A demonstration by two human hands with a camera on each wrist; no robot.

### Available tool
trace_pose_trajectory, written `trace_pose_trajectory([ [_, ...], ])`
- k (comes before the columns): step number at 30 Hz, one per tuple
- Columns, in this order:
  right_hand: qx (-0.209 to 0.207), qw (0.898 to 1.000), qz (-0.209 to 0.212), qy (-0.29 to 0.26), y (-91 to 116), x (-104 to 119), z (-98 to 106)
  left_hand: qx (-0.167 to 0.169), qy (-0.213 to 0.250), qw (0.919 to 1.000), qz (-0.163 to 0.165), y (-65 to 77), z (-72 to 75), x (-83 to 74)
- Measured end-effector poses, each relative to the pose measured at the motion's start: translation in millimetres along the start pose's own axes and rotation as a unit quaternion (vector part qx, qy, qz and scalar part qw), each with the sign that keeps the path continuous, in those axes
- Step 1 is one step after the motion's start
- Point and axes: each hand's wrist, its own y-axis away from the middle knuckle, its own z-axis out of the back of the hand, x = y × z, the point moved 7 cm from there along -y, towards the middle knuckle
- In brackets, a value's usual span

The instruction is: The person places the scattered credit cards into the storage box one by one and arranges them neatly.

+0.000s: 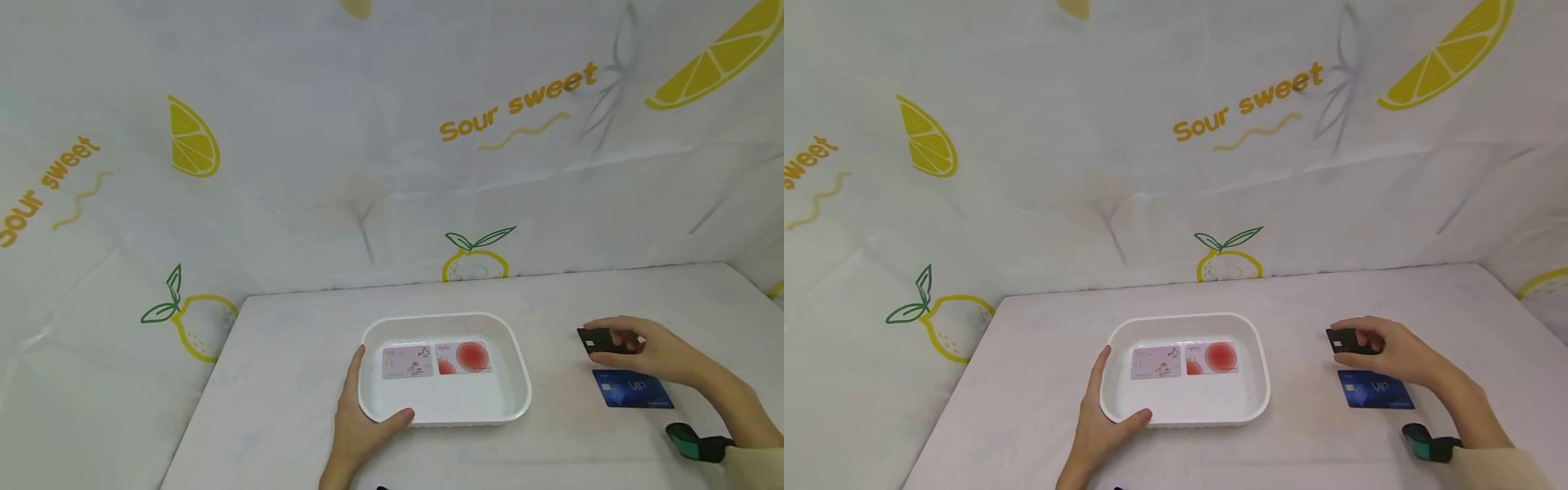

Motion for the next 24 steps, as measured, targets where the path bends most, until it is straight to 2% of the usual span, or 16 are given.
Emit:
trace_pose_trajectory([
  [5, -0.01, 1.0, 0.005, 0.005, 4, -17, 4, -0.001, -0.003, 1.0, -0.001, -0.4, -0.1, 0.7],
  [15, -0.009, 0.999, -0.028, 0.03, 9, -37, 9, -0.004, -0.005, 1.0, 0.004, 0.0, 0.5, 0.4],
  [24, 0.022, 0.993, -0.1, 0.051, 11, -53, 12, -0.004, -0.003, 1.0, 0.001, -0.4, -0.3, -0.8],
])
